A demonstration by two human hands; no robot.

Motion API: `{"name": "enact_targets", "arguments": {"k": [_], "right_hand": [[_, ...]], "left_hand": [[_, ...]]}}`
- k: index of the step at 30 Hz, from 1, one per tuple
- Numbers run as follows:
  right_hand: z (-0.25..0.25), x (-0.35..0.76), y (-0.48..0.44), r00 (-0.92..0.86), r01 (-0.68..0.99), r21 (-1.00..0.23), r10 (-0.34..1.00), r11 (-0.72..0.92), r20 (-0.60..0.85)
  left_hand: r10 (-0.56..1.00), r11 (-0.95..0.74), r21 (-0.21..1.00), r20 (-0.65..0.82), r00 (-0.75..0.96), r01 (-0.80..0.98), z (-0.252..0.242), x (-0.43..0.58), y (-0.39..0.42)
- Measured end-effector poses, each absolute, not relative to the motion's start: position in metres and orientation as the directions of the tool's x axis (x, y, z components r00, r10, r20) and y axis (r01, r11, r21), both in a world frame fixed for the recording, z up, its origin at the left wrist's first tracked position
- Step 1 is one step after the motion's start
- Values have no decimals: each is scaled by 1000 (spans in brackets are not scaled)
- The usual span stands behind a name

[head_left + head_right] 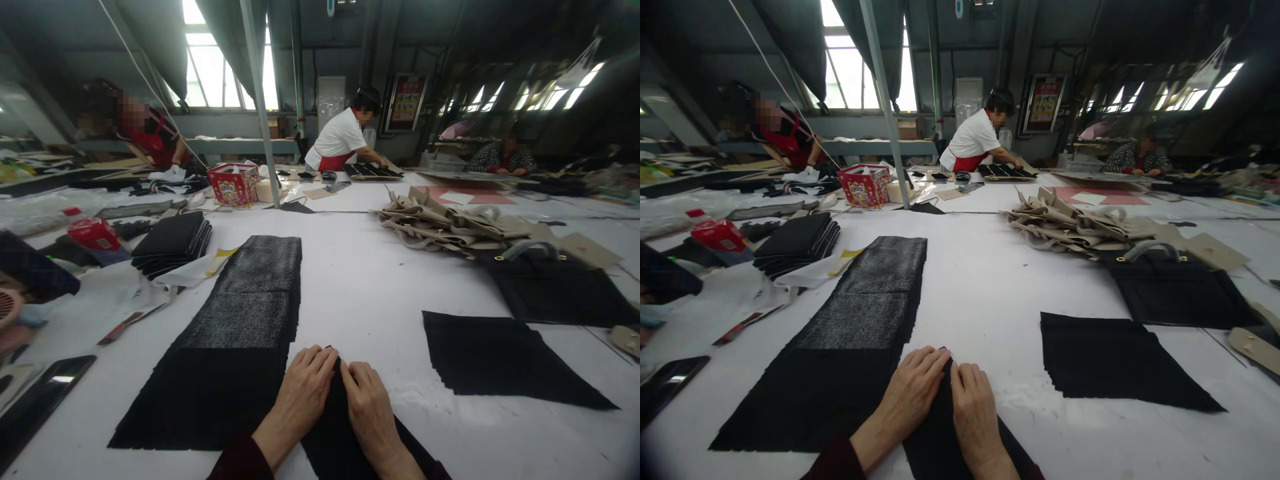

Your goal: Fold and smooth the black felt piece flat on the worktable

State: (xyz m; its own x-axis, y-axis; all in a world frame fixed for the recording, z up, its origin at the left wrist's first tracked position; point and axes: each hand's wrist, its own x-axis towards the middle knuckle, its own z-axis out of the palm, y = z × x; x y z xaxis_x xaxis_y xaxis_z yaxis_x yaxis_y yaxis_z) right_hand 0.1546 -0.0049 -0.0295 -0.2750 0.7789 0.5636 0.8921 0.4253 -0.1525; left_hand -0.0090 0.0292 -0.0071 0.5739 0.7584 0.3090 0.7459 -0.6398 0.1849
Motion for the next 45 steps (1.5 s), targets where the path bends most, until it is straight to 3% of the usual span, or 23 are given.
{"name": "enact_targets", "arguments": {"k": [16,34,45], "right_hand": [[-30,182,-36,-284,906,-115,786,407,549],[-24,202,-68,-243,913,-167,823,373,513],[-21,218,-87,-243,912,-173,830,372,502]], "left_hand": [[695,-690,-84,198,691,719,1,-2,25],[613,-773,-118,114,782,624,4,5,20],[575,-789,-211,79,814,577,13,10,14]]}}
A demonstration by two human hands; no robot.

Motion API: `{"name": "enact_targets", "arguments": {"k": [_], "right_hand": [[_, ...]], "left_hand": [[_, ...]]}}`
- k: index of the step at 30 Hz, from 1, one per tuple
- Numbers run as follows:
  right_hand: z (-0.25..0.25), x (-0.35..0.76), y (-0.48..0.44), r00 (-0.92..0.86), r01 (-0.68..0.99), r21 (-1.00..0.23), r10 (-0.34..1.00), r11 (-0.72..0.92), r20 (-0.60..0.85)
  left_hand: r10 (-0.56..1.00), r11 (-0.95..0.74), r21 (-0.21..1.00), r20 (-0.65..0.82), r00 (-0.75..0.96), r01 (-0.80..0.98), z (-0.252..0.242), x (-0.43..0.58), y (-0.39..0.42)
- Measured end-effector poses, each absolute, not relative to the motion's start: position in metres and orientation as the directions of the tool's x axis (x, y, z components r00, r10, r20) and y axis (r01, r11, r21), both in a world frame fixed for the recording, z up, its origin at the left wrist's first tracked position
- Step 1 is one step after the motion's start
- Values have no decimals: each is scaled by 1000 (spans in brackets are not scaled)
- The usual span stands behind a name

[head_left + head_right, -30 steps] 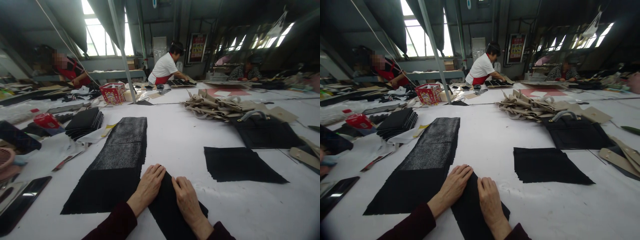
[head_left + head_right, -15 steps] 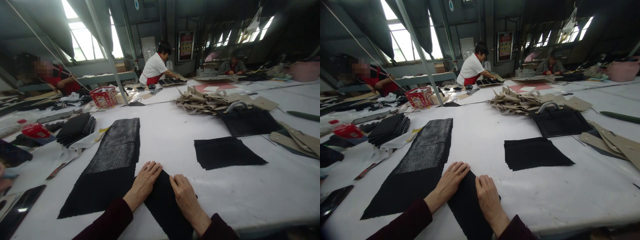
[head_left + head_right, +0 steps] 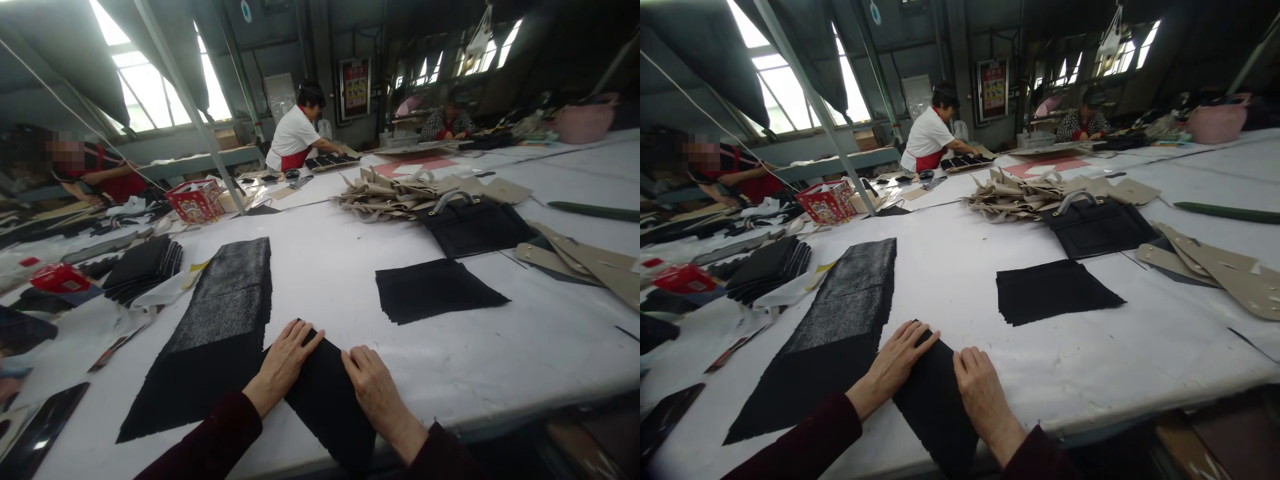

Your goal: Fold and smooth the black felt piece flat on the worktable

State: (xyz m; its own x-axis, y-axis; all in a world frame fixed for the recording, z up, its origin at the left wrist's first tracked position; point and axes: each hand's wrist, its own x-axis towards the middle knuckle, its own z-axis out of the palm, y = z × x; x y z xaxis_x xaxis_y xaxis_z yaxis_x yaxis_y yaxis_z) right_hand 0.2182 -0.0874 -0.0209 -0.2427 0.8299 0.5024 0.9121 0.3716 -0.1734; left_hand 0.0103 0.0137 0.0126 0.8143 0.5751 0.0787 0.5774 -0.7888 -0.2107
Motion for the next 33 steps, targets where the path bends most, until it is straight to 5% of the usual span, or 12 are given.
{"name": "enact_targets", "arguments": {"k": [33], "right_hand": [[-20,253,-128,-244,920,-175,861,351,447]], "left_hand": [[471,-853,-285,-56,880,438,16,21,9]]}}
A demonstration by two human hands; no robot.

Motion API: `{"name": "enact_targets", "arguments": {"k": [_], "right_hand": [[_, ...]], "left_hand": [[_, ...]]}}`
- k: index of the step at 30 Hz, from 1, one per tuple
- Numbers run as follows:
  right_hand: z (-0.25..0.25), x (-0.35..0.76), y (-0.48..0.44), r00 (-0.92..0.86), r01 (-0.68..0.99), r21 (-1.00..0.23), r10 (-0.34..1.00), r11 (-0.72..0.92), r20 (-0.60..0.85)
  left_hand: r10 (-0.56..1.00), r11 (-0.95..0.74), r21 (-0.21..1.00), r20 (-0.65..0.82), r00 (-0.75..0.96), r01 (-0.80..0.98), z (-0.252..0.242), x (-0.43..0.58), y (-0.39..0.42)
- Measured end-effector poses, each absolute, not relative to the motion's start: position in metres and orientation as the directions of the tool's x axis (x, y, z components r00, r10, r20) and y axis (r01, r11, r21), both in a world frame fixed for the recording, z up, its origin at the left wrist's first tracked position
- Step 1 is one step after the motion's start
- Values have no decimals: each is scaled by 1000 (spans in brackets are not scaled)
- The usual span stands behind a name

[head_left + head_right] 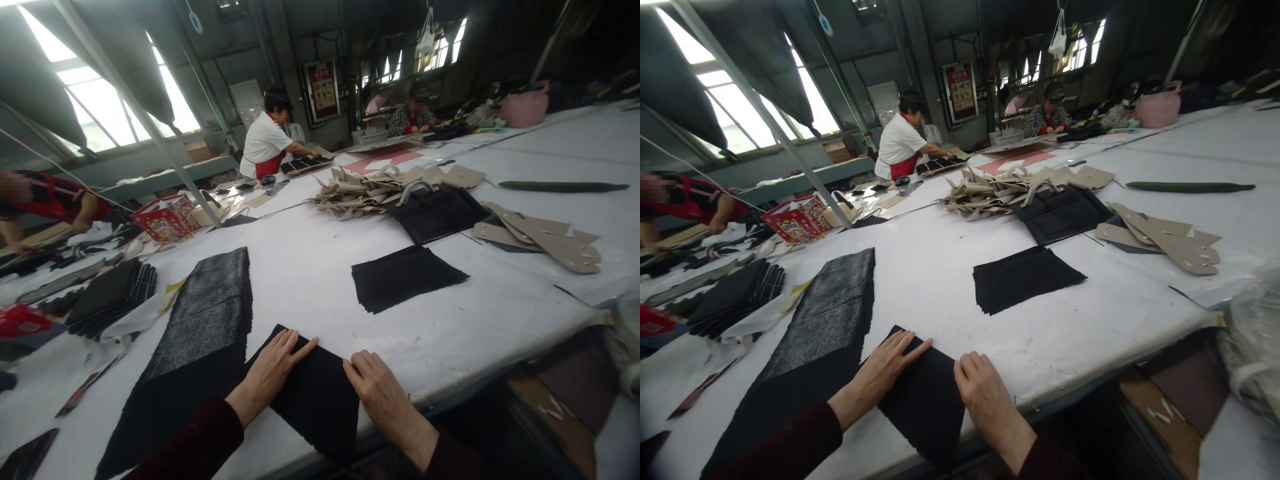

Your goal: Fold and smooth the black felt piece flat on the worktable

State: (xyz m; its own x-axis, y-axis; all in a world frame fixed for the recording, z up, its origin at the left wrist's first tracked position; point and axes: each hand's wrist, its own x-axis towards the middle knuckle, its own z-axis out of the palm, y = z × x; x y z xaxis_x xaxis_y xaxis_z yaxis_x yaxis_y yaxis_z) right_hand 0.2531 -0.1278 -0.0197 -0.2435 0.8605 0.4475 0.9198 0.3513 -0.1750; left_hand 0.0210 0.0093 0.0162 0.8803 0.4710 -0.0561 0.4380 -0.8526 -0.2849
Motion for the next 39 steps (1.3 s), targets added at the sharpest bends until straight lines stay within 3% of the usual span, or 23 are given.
{"name": "enact_targets", "arguments": {"k": [8,18,23,28,33,39], "right_hand": [[-21,259,-138,-208,927,-193,867,323,452],[-18,280,-172,-95,881,-398,919,256,383],[-6,282,-166,36,827,-521,905,210,423],[14,245,-123,-34,890,-407,921,205,389],[-1,207,-99,-90,950,-245,922,193,377],[-26,224,-132,-65,963,-203,882,178,467]], "left_hand": [[463,-849,-306,-40,885,430,13,19,9],[471,-836,-353,-68,880,420,13,21,8],[471,-831,-371,-74,879,413,10,20,8],[468,-839,-341,-56,882,424,11,20,8],[470,-844,-341,-98,877,414,14,23,6],[494,-844,-288,-88,865,453,12,15,9]]}}
